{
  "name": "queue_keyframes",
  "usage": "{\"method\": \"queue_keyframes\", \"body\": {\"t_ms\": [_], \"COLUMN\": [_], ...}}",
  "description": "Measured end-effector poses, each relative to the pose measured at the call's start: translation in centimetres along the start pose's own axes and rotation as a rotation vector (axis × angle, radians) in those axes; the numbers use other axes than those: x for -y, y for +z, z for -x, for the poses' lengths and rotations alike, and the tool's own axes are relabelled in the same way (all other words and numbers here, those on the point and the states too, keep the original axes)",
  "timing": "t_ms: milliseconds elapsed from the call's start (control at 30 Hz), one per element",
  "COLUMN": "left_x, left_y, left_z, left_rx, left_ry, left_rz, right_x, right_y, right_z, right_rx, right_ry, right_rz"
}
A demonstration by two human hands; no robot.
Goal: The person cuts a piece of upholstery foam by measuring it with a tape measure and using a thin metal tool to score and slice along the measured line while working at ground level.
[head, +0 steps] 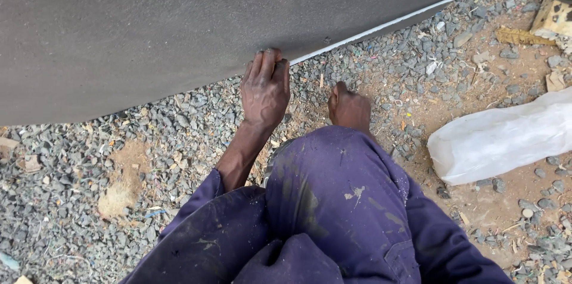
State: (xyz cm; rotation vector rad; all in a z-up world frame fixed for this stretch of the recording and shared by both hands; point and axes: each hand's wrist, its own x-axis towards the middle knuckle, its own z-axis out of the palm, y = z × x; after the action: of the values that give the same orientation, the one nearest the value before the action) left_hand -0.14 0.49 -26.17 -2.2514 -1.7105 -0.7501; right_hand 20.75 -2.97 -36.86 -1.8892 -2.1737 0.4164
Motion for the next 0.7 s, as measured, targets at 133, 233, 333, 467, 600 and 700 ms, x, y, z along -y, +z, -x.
{"method": "queue_keyframes", "body": {"t_ms": [133,233,333,467,600,700], "left_x": [-0.1,0.1,-0.3,-1.1,-0.6,0.6], "left_y": [0.8,3.5,5.6,6.6,6.8,6.8], "left_z": [1.3,1.6,2.5,3.3,4.1,4.2], "left_rx": [-0.012,-0.059,-0.003,0.222,0.22,0.201], "left_ry": [0.067,0.153,0.14,-0.021,-0.031,-0.06], "left_rz": [-0.002,0.039,0.053,0.007,-0.004,-0.059], "right_x": [0.3,1.2,0.7,-0.1,-0.1,0.3], "right_y": [-0.1,-2.7,-3.3,-4.8,-6.9,-7.7], "right_z": [2.4,2.7,3.9,4.6,4.3,4.2], "right_rx": [0.264,0.397,0.527,0.621,0.598,0.582], "right_ry": [0.221,0.399,0.488,0.552,0.573,0.587], "right_rz": [-0.041,-0.124,-0.216,-0.3,-0.311,-0.329]}}
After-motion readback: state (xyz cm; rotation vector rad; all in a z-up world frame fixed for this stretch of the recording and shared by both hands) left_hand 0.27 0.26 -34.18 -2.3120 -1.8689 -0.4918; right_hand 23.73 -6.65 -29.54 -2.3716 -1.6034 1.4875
